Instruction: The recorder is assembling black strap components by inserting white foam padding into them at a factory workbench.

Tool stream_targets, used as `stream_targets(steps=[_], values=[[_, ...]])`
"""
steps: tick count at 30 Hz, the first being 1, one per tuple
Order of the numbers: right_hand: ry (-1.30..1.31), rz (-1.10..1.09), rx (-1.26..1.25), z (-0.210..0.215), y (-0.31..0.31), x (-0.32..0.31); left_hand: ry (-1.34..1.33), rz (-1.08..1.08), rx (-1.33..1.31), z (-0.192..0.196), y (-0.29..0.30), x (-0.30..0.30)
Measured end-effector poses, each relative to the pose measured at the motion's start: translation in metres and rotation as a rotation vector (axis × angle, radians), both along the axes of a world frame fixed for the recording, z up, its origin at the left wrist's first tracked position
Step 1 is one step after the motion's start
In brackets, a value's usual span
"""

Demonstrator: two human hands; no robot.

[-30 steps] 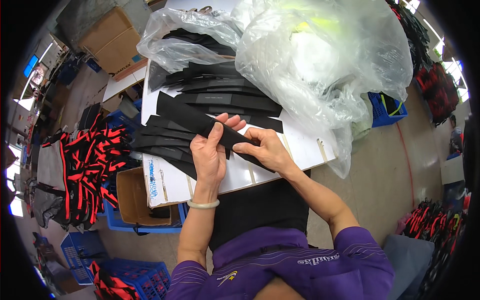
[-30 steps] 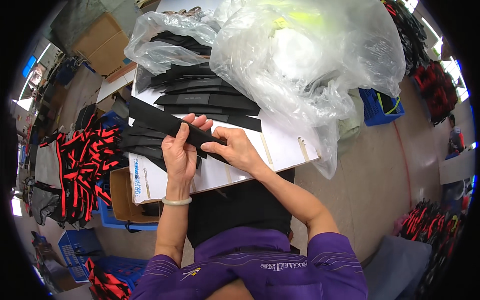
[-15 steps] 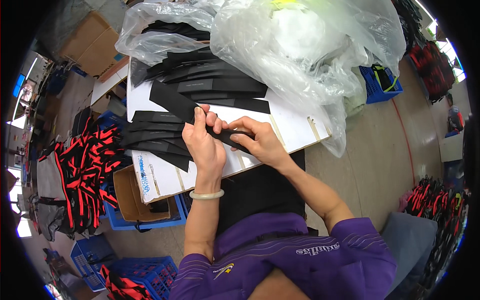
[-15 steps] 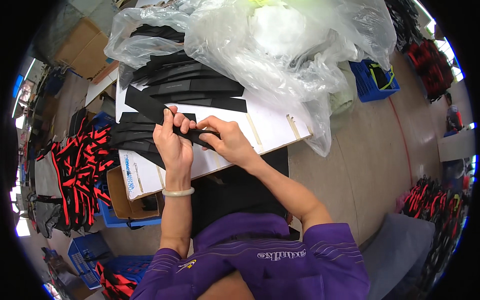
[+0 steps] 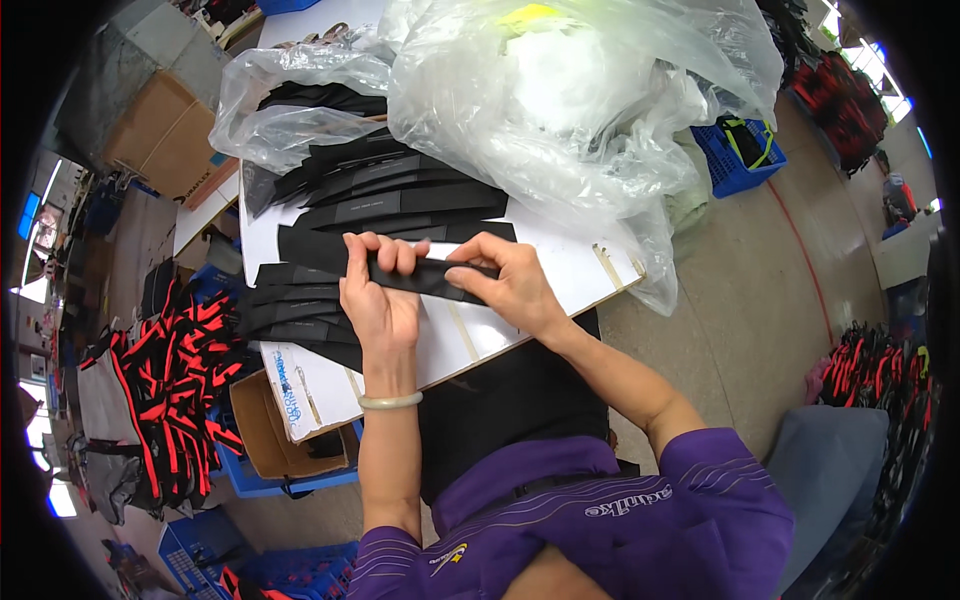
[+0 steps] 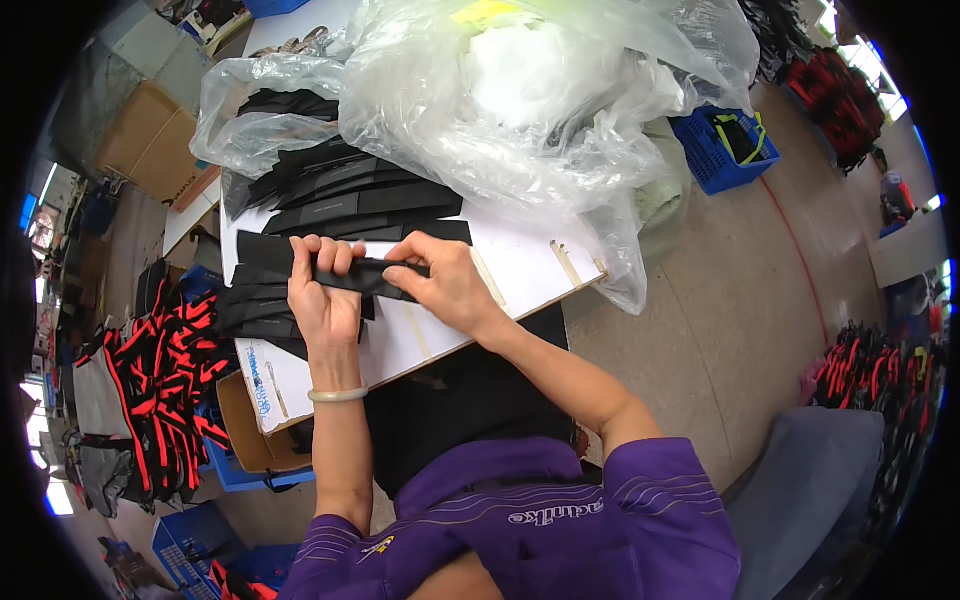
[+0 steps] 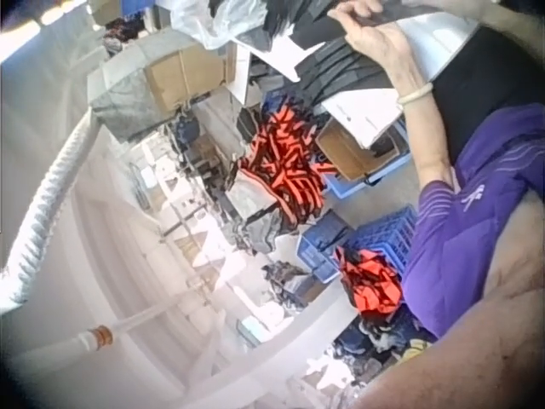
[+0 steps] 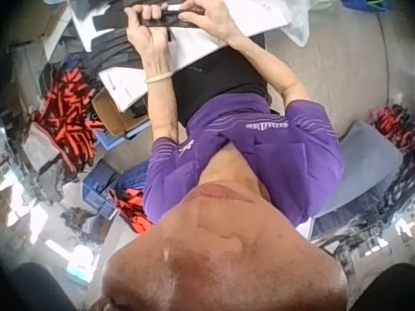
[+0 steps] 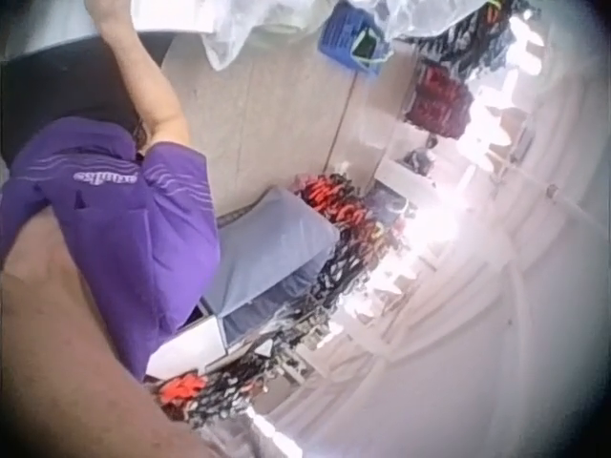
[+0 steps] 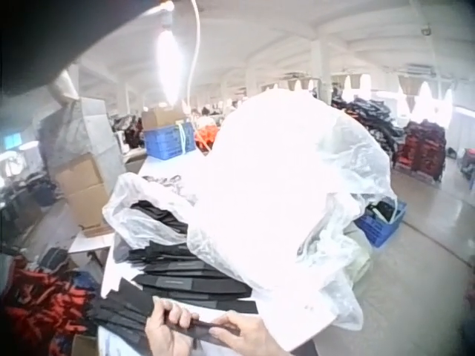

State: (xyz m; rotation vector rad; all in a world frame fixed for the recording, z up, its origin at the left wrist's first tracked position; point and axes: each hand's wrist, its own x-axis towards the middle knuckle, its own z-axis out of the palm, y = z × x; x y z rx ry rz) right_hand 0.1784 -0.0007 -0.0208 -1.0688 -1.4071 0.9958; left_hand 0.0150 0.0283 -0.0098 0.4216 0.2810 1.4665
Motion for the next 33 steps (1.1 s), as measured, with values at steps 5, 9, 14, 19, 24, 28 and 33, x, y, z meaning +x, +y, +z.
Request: stream_targets(steps=[5,9,14,19,24,28,33], values=[[-0.295,-0.087,0.300,0.003,-0.008,-0.001,0.222,0.100,0.011,0.009,0.003,0.008],[-0.412,-0.136,0.429,0.012,-0.005,0.000,-0.022,0.037,-0.032,0.011,0.012,0.008],[-0.313,-0.155,0.381,0.005,-0.001,0.011,0.123,-0.019,0.007,0.006,0.002,0.036],[-0.285,-0.131,0.341,0.002,-0.011,0.004,0.246,0.120,-0.216,0.003,0.000,0.043],[-0.418,-0.164,0.493,0.013,0.037,0.062,0.161,0.221,-0.287,0.005,0.009,0.015],[-0.428,-0.488,0.206,0.050,0.140,0.127,0.269,0.200,-0.328,0.001,-0.002,0.002],[-0.627,-0.757,0.045,0.011,0.253,0.130,0.334,0.087,-0.308,0.007,-0.027,0.036]])
